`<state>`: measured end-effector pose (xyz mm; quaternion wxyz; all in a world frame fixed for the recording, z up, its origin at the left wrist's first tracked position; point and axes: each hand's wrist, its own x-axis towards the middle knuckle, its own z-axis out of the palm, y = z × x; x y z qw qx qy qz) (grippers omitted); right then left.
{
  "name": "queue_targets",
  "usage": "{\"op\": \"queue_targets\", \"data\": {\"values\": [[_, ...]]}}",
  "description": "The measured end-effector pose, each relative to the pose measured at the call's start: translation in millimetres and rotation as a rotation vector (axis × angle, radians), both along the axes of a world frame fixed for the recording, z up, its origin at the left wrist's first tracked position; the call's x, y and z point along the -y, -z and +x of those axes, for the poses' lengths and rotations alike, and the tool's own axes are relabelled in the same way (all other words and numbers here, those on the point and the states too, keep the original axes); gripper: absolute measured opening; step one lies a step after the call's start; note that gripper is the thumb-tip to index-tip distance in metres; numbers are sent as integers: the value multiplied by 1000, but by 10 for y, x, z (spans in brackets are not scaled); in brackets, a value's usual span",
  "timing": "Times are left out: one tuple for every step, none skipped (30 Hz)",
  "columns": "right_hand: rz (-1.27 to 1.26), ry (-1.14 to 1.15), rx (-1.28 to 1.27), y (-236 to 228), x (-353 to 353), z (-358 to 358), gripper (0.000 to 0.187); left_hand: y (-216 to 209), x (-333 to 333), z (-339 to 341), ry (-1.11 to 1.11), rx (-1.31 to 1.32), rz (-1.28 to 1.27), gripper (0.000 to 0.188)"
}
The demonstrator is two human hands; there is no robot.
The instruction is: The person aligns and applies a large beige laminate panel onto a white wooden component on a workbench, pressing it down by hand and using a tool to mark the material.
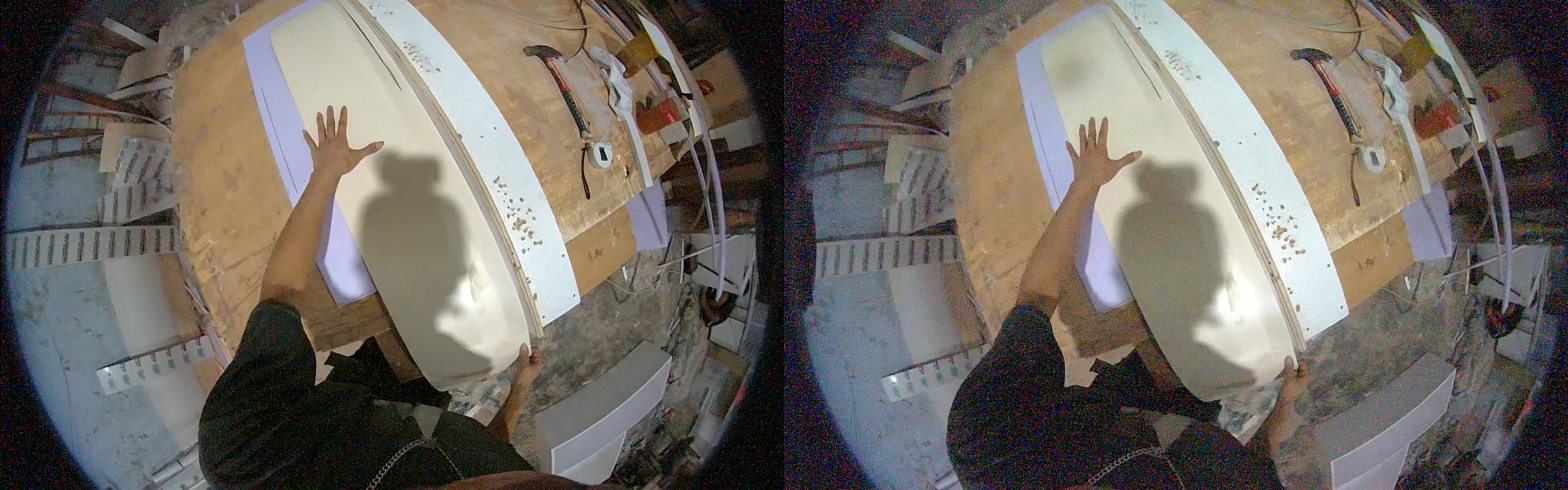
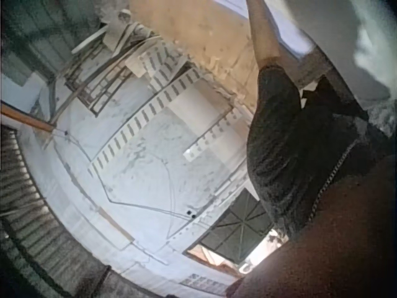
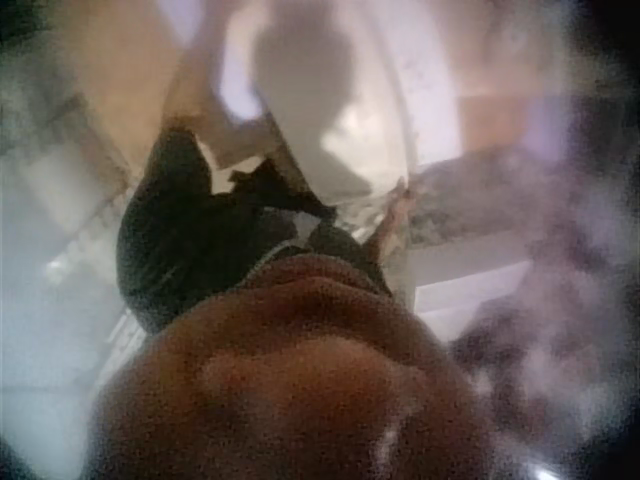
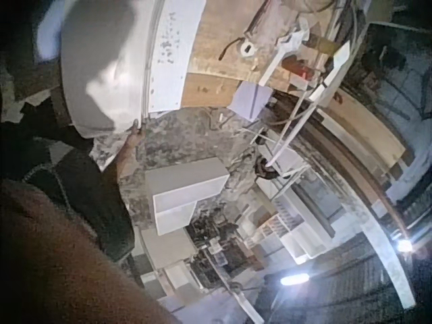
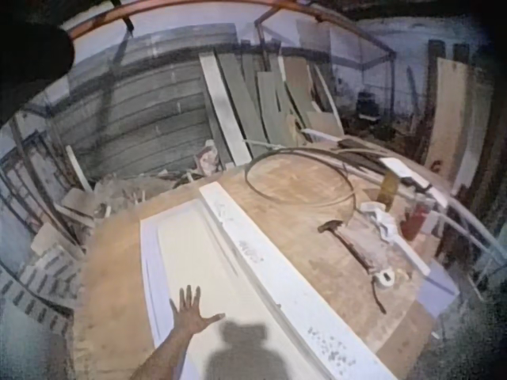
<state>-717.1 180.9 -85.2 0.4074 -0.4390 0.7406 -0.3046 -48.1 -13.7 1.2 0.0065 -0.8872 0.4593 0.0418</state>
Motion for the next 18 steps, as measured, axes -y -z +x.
{"op": "queue_targets", "data": {"values": [[-16,27,-36,-38,3,20,33,16,36,46,3,6,10,126],[-31,53,-71,-82,8,66,30,27,61,106,5,14,22,126],[-27,50,-68,-145,33,174,30,30,77,178,3,16,26,126],[-48,76,-31,-204,66,288,31,34,94,250,-7,3,10,127],[-61,92,-17,-277,115,370,31,44,139,300,-13,-17,-11,129],[-73,107,-1,-333,160,446,32,46,182,348,-11,-18,-11,129],[-111,88,-20,-375,204,513,33,48,218,399,-10,-7,1,127],[-151,70,-43,-437,261,585,35,46,260,443,-9,2,11,126],[-149,68,-42,-596,354,736,35,17,278,500,-11,3,13,126],[-26,51,-107,-841,456,927,38,-25,290,550,-18,1,16,126],[92,43,-175,-986,504,1012,43,-19,345,590,-18,-5,13,126],[89,49,-182,-921,514,977,43,3,392,650,-13,-12,11,126],[174,63,-280,-783,529,914,54,7,434,714,-11,-27,-10,128],[261,75,-374,-741,558,927,67,8,466,773,-11,-38,-30,130],[259,78,-376,-716,555,931,67,18,502,810,-8,-41,-32,130],[185,95,-388,-681,553,941,65,27,535,840,-20,-27,-19,130],[113,117,-407,-695,544,966,64,58,575,825,-26,-20,-5,130],[116,124,-416,-811,586,1069,64,65,581,818,-19,-29,-3,130]]}}
